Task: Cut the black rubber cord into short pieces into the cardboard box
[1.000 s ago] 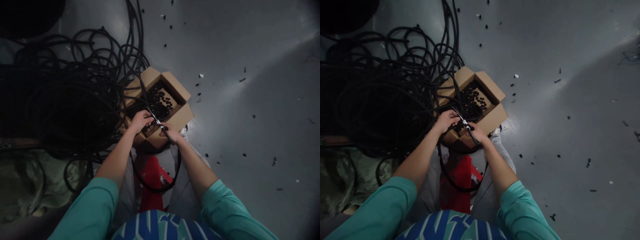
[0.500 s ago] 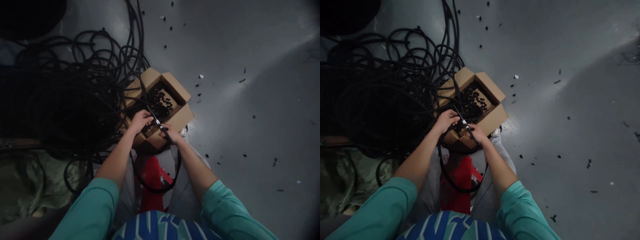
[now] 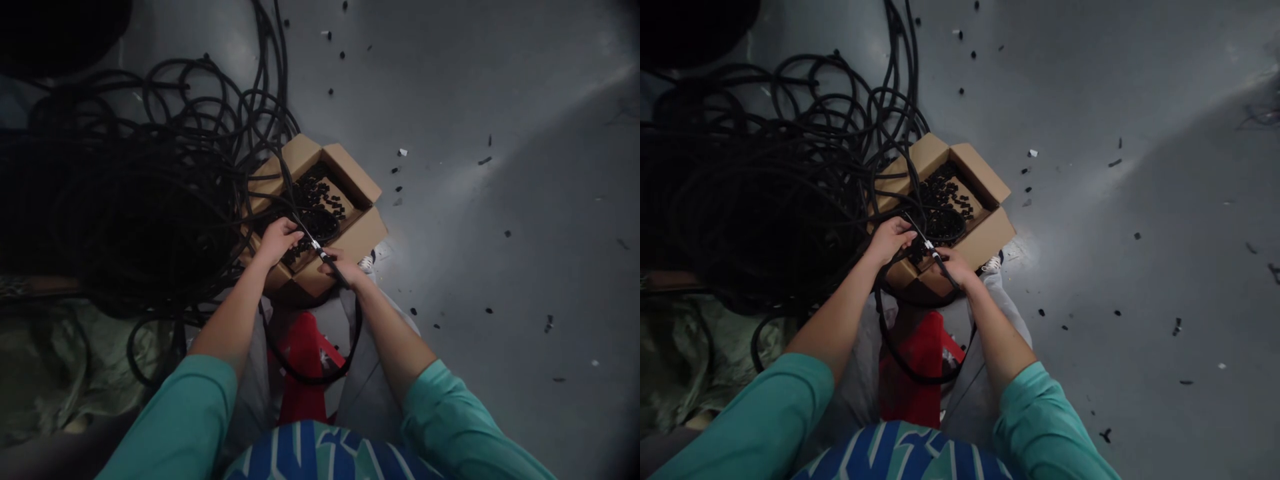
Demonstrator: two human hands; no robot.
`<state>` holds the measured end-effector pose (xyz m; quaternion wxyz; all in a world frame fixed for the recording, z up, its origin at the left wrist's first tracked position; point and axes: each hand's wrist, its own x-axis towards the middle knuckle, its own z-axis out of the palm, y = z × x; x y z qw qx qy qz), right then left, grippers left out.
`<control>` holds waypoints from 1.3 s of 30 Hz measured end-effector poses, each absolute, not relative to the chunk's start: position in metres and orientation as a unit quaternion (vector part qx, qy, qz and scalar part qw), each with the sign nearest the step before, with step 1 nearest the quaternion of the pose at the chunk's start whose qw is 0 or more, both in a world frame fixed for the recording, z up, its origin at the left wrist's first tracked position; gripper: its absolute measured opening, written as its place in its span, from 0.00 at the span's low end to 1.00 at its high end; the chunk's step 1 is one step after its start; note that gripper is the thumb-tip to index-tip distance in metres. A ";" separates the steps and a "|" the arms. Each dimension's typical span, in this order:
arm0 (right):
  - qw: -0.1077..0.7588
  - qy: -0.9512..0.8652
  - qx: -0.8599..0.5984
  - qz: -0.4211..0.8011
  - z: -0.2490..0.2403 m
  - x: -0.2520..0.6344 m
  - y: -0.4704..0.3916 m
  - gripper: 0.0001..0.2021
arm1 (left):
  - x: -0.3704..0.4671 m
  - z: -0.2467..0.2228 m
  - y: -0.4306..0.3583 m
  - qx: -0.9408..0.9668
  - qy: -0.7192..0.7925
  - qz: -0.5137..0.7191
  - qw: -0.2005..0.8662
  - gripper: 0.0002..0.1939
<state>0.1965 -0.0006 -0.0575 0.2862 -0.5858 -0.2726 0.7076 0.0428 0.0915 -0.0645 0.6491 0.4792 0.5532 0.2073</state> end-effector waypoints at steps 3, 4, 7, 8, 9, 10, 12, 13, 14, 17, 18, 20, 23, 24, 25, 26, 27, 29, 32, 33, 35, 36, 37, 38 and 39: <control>0.279 -0.277 -0.594 0.702 -0.059 0.196 -0.002 0.16 | 0.041 -0.065 0.092 0.484 0.546 0.207 0.652 0.08; 0.278 -0.279 -0.596 0.700 -0.059 0.196 -0.002 0.14 | 0.041 -0.065 0.093 0.484 0.547 0.207 0.651 0.08; 0.278 -0.281 -0.601 0.694 -0.059 0.195 -0.003 0.10 | 0.041 -0.065 0.094 0.484 0.552 0.207 0.647 0.07; 0.280 -0.278 -0.599 0.697 -0.059 0.194 -0.003 0.10 | 0.041 -0.065 0.094 0.485 0.553 0.207 0.645 0.06; 0.282 -0.274 -0.593 0.702 -0.059 0.194 -0.003 0.10 | 0.041 -0.064 0.094 0.486 0.554 0.207 0.644 0.06; 0.285 -0.270 -0.587 0.708 -0.059 0.194 -0.003 0.11 | 0.041 -0.064 0.094 0.488 0.554 0.206 0.642 0.06; 0.288 -0.264 -0.578 0.717 -0.058 0.194 -0.002 0.14 | 0.041 -0.063 0.094 0.499 0.551 0.199 0.639 0.06; 0.289 -0.262 -0.577 0.718 -0.057 0.194 -0.002 0.15 | 0.041 -0.062 0.093 0.509 0.545 0.194 0.637 0.06; 0.290 -0.260 -0.578 0.718 -0.057 0.194 -0.001 0.16 | 0.042 -0.062 0.092 0.520 0.540 0.187 0.635 0.06; 0.290 -0.253 -0.581 0.717 -0.055 0.194 0.000 0.18 | 0.043 -0.061 0.091 0.541 0.529 0.170 0.631 0.06; 0.291 -0.247 -0.581 0.719 -0.055 0.193 0.000 0.18 | 0.044 -0.061 0.091 0.541 0.530 0.168 0.631 0.06; 0.291 -0.236 -0.581 0.723 -0.055 0.193 0.000 0.17 | 0.044 -0.060 0.091 0.531 0.535 0.165 0.636 0.06; 0.293 -0.232 -0.585 0.720 -0.056 0.192 -0.001 0.15 | 0.043 -0.060 0.091 0.518 0.541 0.156 0.644 0.05; 0.293 -0.236 -0.586 0.717 -0.056 0.191 -0.001 0.14 | 0.042 -0.061 0.092 0.519 0.541 0.154 0.644 0.05; 0.294 -0.240 -0.589 0.714 -0.056 0.191 -0.001 0.14 | 0.042 -0.062 0.092 0.521 0.540 0.154 0.643 0.05; 0.293 -0.244 -0.592 0.710 -0.057 0.191 -0.001 0.14 | 0.041 -0.063 0.092 0.524 0.539 0.155 0.641 0.05; 0.292 -0.246 -0.596 0.707 -0.057 0.191 -0.001 0.14 | 0.041 -0.064 0.092 0.529 0.537 0.156 0.638 0.05; 0.288 -0.246 -0.601 0.704 -0.057 0.191 -0.002 0.14 | 0.040 -0.065 0.092 0.540 0.535 0.157 0.630 0.05; 0.284 -0.232 -0.591 0.719 -0.056 0.190 -0.002 0.17 | 0.040 -0.069 0.093 0.556 0.532 0.162 0.618 0.05; 0.283 -0.225 -0.582 0.729 -0.055 0.190 -0.002 0.19 | 0.040 -0.070 0.093 0.563 0.531 0.162 0.612 0.05; 0.278 -0.213 -0.566 0.746 -0.054 0.189 -0.001 0.21 | 0.040 -0.072 0.092 0.591 0.531 0.160 0.586 0.05; 0.277 -0.211 -0.562 0.750 -0.053 0.189 -0.001 0.22 | 0.040 -0.073 0.092 0.610 0.531 0.157 0.567 0.05; 0.279 -0.214 -0.561 0.749 -0.053 0.189 0.000 0.22 | 0.041 -0.074 0.091 0.630 0.530 0.153 0.546 0.05; 0.284 -0.219 -0.564 0.744 -0.053 0.189 0.001 0.22 | 0.041 -0.075 0.091 0.648 0.530 0.148 0.527 0.05; 0.289 -0.226 -0.567 0.738 -0.052 0.189 0.002 0.23 | 0.042 -0.075 0.090 0.661 0.531 0.142 0.510 0.05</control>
